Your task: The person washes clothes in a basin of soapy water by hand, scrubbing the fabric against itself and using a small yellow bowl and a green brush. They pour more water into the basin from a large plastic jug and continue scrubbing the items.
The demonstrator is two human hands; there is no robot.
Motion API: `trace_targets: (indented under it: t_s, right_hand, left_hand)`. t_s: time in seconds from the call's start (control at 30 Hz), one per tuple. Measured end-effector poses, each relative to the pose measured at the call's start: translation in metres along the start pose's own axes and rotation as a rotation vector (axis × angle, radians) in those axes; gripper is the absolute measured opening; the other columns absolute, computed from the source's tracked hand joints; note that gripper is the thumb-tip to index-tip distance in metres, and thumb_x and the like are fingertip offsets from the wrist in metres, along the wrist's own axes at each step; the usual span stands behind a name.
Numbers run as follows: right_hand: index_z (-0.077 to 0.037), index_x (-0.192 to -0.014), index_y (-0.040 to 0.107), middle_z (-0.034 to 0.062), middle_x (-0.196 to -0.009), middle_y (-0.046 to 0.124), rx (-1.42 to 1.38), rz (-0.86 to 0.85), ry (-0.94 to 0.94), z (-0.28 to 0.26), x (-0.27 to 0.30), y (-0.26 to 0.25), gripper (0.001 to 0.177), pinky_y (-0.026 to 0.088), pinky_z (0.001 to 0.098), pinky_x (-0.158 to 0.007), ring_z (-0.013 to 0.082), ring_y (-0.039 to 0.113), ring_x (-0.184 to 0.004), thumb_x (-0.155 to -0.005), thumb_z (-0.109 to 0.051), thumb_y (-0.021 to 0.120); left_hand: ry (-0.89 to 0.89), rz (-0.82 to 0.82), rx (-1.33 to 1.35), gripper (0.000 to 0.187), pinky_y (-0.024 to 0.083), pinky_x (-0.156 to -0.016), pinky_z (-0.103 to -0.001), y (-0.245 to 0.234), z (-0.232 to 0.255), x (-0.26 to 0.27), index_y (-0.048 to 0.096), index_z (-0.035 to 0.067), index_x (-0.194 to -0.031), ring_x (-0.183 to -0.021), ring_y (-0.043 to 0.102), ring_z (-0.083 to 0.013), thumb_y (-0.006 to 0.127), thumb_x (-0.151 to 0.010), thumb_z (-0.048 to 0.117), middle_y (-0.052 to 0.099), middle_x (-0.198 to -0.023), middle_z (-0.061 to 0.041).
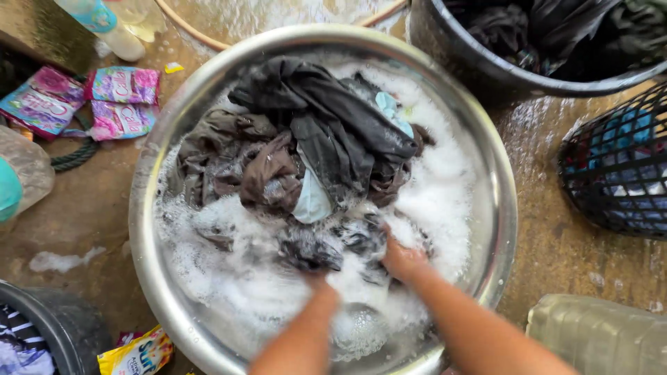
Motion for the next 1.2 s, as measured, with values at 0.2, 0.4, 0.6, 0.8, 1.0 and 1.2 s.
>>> trace_targets:
  t_s: [0.2,0.4,0.6,0.8,1.0,1.2]
  right_hand:
    - [-0.009,-0.140,0.048,0.0184,-0.110,0.074,-0.119,-0.021,-0.235,0.052,-0.003,-0.014,0.061,0.055,0.0433,-0.091,0.0332,0.070,-0.106,-0.082,-0.014,0.067]
    - [-0.014,-0.113,0.069,0.0153,-0.082,0.074,-0.287,0.180,0.036,0.029,0.076,-0.208,0.035,0.056,0.0401,-0.072,0.0257,0.071,-0.077,-0.078,-0.013,0.073]
    - [-0.007,-0.101,0.080,0.0056,-0.083,0.075,-0.582,-0.055,0.022,0.025,0.139,-0.295,0.031,0.051,0.0332,-0.065,0.0172,0.065,-0.073,-0.081,-0.030,0.085]
    - [-0.005,-0.109,0.071,0.0062,-0.089,0.072,-0.965,0.299,-0.247,0.012,0.218,-0.361,0.028,0.053,0.0346,-0.071,0.0186,0.064,-0.080,-0.087,-0.021,0.079]
    - [-0.018,-0.135,0.061,0.0095,-0.111,0.076,-1.539,0.100,-0.891,-0.101,0.327,-0.378,0.068,0.060,0.0363,-0.087,0.0203,0.074,-0.097,-0.071,-0.010,0.084]
    - [-0.002,-0.117,0.066,0.0075,-0.108,0.070,-1.421,0.568,-0.995,-0.159,0.317,-0.376,0.034,0.055,0.0359,-0.090,0.0165,0.065,-0.098,-0.088,-0.003,0.084]
  left_hand:
    - [0.025,-0.078,-0.131,0.028,0.053,-0.096,-0.048,0.017,-0.018,0.045,0.076,0.013,-0.106,-0.113,0.068,-0.0313,0.051,-0.096,0.018,0.071,-0.118,-0.013]
    - [-0.112,0.042,-0.185,0.025,0.058,-0.091,-0.046,-0.054,-0.078,0.060,0.077,0.010,-0.102,-0.106,0.072,-0.0340,0.054,-0.094,0.016,0.074,-0.110,-0.015]
    - [0.128,-0.133,-0.326,0.023,0.055,-0.095,-0.042,-0.185,-0.068,0.091,0.079,0.011,-0.105,-0.107,0.070,-0.0345,0.069,-0.085,0.018,0.074,-0.109,-0.016]
    - [0.158,0.145,0.346,0.023,0.055,-0.056,-0.035,-0.329,-0.026,0.183,0.079,0.004,-0.095,-0.053,0.066,-0.0137,0.063,-0.082,0.015,0.073,-0.064,-0.009]
    - [0.504,0.608,0.486,0.029,0.054,-0.054,-0.034,-0.401,0.114,0.257,0.070,0.006,-0.105,-0.053,0.067,-0.0167,0.057,-0.086,0.023,0.069,-0.066,-0.011]
    - [0.854,0.683,0.652,0.043,0.059,-0.094,-0.034,-0.378,0.137,0.265,0.070,0.009,-0.125,-0.106,0.075,-0.0220,0.066,-0.095,0.039,0.075,-0.120,-0.014]
Point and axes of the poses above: each hand's wrist, its own x-axis away from the middle knuckle, its own y-axis out of the palm, z = x × y, the point moved 1 cm from there along -x, towards the middle knuckle
